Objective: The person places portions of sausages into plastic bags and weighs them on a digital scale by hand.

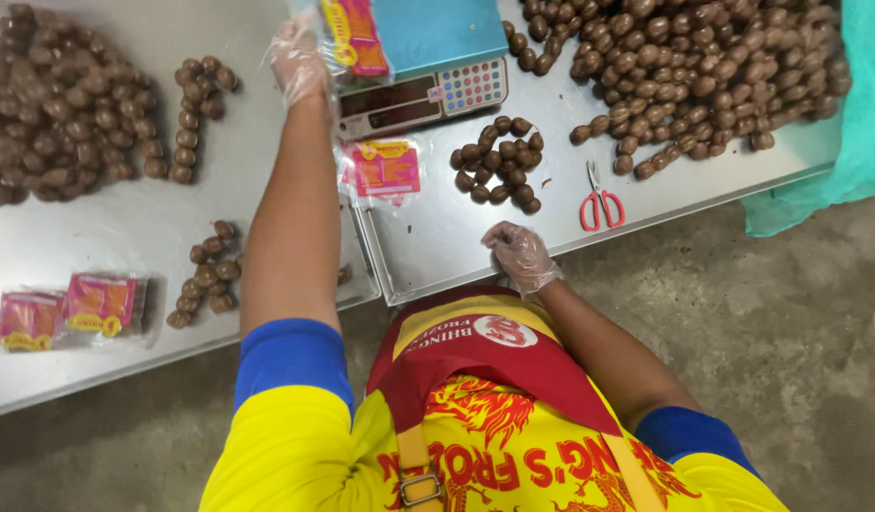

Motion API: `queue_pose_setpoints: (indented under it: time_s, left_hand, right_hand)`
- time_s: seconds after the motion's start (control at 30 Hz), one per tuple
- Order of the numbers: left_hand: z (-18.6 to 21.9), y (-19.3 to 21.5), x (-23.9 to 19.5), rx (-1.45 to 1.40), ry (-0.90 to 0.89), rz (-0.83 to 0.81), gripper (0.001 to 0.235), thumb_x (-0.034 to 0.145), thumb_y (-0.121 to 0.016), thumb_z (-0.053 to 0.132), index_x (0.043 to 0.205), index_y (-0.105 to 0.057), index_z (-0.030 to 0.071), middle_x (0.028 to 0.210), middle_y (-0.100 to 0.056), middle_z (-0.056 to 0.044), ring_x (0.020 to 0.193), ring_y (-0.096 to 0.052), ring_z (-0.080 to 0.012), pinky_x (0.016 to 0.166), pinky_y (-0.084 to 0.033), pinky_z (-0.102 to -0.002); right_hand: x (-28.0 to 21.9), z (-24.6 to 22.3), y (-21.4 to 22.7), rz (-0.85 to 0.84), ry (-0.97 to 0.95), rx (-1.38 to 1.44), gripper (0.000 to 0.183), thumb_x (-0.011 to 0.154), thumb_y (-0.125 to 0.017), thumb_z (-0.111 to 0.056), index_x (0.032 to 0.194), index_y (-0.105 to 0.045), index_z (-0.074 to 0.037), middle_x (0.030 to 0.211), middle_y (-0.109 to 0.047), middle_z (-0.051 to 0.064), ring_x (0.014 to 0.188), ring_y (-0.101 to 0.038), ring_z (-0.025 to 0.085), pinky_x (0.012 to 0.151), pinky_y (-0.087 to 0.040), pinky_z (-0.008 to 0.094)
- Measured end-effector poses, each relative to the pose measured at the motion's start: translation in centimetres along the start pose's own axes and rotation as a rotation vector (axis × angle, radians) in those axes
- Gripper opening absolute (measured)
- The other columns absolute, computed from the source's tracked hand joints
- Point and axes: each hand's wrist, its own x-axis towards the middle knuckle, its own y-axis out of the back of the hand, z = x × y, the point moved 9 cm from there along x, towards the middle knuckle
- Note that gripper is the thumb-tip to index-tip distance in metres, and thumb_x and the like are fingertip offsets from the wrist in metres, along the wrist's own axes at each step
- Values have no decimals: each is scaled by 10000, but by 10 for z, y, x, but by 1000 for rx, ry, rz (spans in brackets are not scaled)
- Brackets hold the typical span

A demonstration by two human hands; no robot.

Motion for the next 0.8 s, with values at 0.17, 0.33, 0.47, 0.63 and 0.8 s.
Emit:
queue_pose_setpoints:
  time_s: [0.17, 0.33, 0.47, 0.63, 0.8]
  left_hand:
    - [-10, 68, 17, 656, -198, 251, 297, 1001, -631, 374, 1049, -762, 112, 962, -737, -211, 893, -716, -350, 823, -558, -446]
    - [-67, 149, -23, 446, 173, 245, 482, 983, -594, 469, 955, -741, 11, 912, -733, -166, 818, -682, -285, 805, -530, -427]
    - [-94, 163, -51, 77, 473, 288, 495, 941, -617, 471, 953, -770, 1, 848, -679, -65, 714, -576, -170, 666, -490, -372]
    - [-73, 110, -46, -83, 545, 64, 655, 970, -499, 647, 1070, -778, 63, 754, -575, 8, 589, -459, -99, 483, -344, -290]
    - [-48, 43, -7, -9, 365, -61, 726, 955, -549, 693, 1120, -781, 24, 777, -597, -34, 615, -527, -115, 500, -409, -307]
  right_hand:
    - [-5, -2, 8, -3, 88, 76, 147, 920, -550, 55, 981, -669, -7, 694, -608, 32, 500, -499, 82, 413, -402, 258]
    - [-4, -7, 10, -28, 248, 20, 201, 913, -508, 63, 985, -680, -11, 715, -634, 27, 518, -535, 79, 439, -434, 245]
    - [6, 1, 9, -40, 147, 103, 99, 961, -579, -23, 985, -674, -24, 689, -624, 41, 526, -546, 87, 456, -448, 250]
    - [13, -8, 11, 8, 235, -52, 74, 949, -647, -64, 978, -706, -29, 773, -698, 27, 630, -637, 76, 556, -543, 236]
    - [15, -1, 9, 11, 188, -1, 70, 940, -669, -68, 974, -713, -26, 770, -700, 31, 647, -642, 81, 572, -544, 241]
